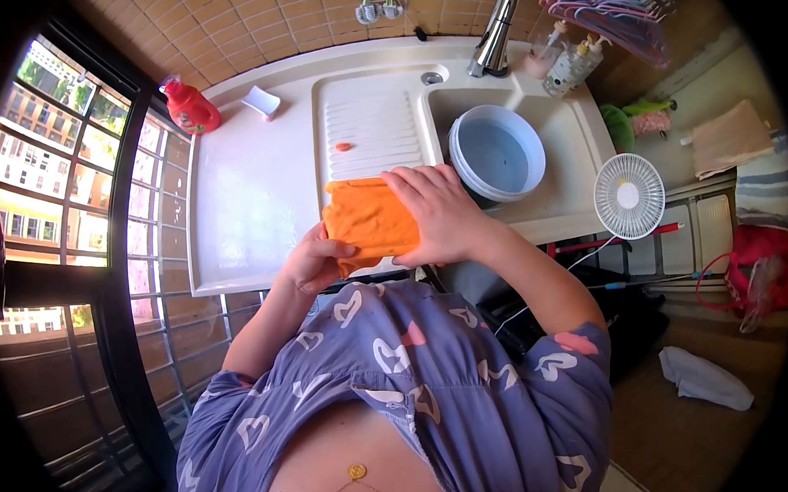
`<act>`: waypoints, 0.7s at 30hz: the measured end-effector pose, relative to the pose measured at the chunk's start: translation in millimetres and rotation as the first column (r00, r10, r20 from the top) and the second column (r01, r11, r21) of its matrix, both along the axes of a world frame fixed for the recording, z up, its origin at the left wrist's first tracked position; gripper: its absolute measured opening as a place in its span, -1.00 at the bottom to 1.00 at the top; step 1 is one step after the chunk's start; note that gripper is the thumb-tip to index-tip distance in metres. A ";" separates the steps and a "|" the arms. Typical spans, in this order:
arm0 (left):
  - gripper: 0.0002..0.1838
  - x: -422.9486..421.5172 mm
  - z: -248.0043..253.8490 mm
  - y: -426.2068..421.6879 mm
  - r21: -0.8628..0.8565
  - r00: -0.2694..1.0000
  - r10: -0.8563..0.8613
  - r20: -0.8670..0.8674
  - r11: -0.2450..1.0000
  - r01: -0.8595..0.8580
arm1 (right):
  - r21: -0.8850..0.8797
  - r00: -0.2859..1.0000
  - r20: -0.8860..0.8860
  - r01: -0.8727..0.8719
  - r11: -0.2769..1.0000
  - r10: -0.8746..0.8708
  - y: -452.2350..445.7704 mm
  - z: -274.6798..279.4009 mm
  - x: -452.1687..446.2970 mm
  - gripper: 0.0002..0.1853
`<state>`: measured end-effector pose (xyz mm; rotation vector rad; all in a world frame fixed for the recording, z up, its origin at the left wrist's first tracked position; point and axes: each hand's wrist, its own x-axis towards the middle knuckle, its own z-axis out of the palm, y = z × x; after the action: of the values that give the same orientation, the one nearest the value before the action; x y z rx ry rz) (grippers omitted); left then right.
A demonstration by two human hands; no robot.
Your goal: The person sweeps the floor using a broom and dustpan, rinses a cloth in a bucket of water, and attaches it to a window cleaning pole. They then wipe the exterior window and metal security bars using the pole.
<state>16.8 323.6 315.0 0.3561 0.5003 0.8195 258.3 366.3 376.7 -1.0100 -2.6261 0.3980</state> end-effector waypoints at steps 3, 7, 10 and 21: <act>-0.36 2.8 1.7 -1.8 -0.007 0.999 0.027 0.020 1.000 -0.026 | 0.007 1.000 -0.007 0.003 1.000 -0.003 -1.3 0.0 0.5 0.13; -0.37 3.9 2.5 -2.9 -0.016 0.999 0.036 0.001 0.999 -0.036 | 0.014 0.999 -0.038 0.007 1.000 -0.006 -3.3 -1.5 0.5 0.09; -0.38 4.0 0.7 -3.3 -0.015 1.000 0.027 0.004 1.000 -0.027 | 0.005 0.999 -0.043 0.004 1.000 -0.003 -2.6 -6.3 2.2 0.06; 0.20 -9.0 -2.9 -7.2 0.674 0.483 0.595 -0.643 0.739 -0.012 | -0.032 0.998 -0.055 0.039 0.999 -0.041 -2.8 -10.5 9.4 0.00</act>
<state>7.8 316.4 312.1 1.3423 1.2679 1.1639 267.7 363.4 366.2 -1.0444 -2.5542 0.4517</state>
